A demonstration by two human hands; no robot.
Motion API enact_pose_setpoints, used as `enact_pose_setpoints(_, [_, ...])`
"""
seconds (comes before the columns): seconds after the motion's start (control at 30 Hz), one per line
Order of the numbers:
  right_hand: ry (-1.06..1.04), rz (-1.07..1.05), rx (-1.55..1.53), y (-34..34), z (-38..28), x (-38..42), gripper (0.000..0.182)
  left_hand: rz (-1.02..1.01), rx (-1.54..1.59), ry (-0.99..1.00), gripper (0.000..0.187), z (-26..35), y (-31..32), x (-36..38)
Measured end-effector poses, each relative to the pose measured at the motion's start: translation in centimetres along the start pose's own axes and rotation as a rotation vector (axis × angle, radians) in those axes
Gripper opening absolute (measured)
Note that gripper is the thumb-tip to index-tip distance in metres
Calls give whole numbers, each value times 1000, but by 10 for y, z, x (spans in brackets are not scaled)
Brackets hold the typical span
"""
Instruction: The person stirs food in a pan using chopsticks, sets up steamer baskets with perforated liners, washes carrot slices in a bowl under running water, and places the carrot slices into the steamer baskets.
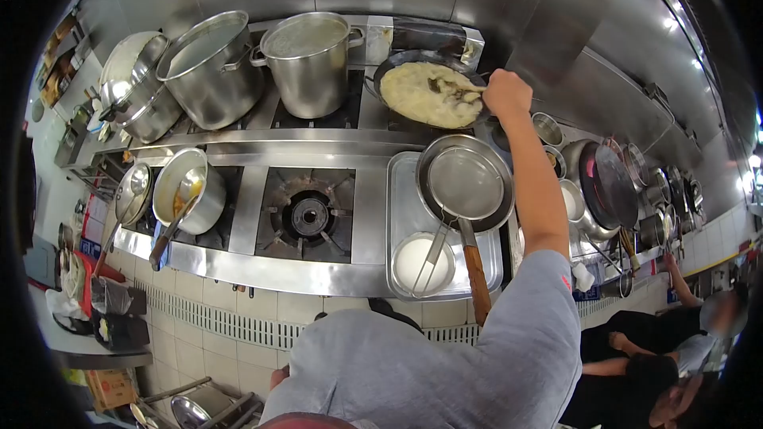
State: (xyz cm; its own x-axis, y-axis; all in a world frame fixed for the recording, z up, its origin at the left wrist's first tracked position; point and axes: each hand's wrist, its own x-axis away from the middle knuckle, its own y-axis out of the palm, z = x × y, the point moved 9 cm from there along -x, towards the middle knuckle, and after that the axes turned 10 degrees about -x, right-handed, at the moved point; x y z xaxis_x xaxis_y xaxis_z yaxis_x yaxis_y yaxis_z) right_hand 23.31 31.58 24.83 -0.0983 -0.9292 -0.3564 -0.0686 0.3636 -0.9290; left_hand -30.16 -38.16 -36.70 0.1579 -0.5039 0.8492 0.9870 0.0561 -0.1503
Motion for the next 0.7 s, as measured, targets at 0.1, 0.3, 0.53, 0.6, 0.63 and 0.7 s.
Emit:
enact_pose_setpoints(0.1, [2,15,18,7,15,-14,25,-1,11,-13,54,-6,4,4])
enact_pose_setpoints(0.3, [37,-10,19,27,35,-25,25,3,36,-35,51,-7,7,6])
enact_pose_setpoints(0.53, [67,35,-6,28,45,-34,25,-1,56,-42,48,2,5,2])
enact_pose_setpoints(0.6, [51,30,1,41,41,-36,25,-1,72,-39,47,2,3,-3])
enact_pose_setpoints(0.63, [55,35,4,39,35,-36,25,0,82,-38,47,1,3,-5])
enact_pose_setpoints(0.7, [62,36,15,29,23,-27,24,-27,137,-21,50,-2,1,-15])
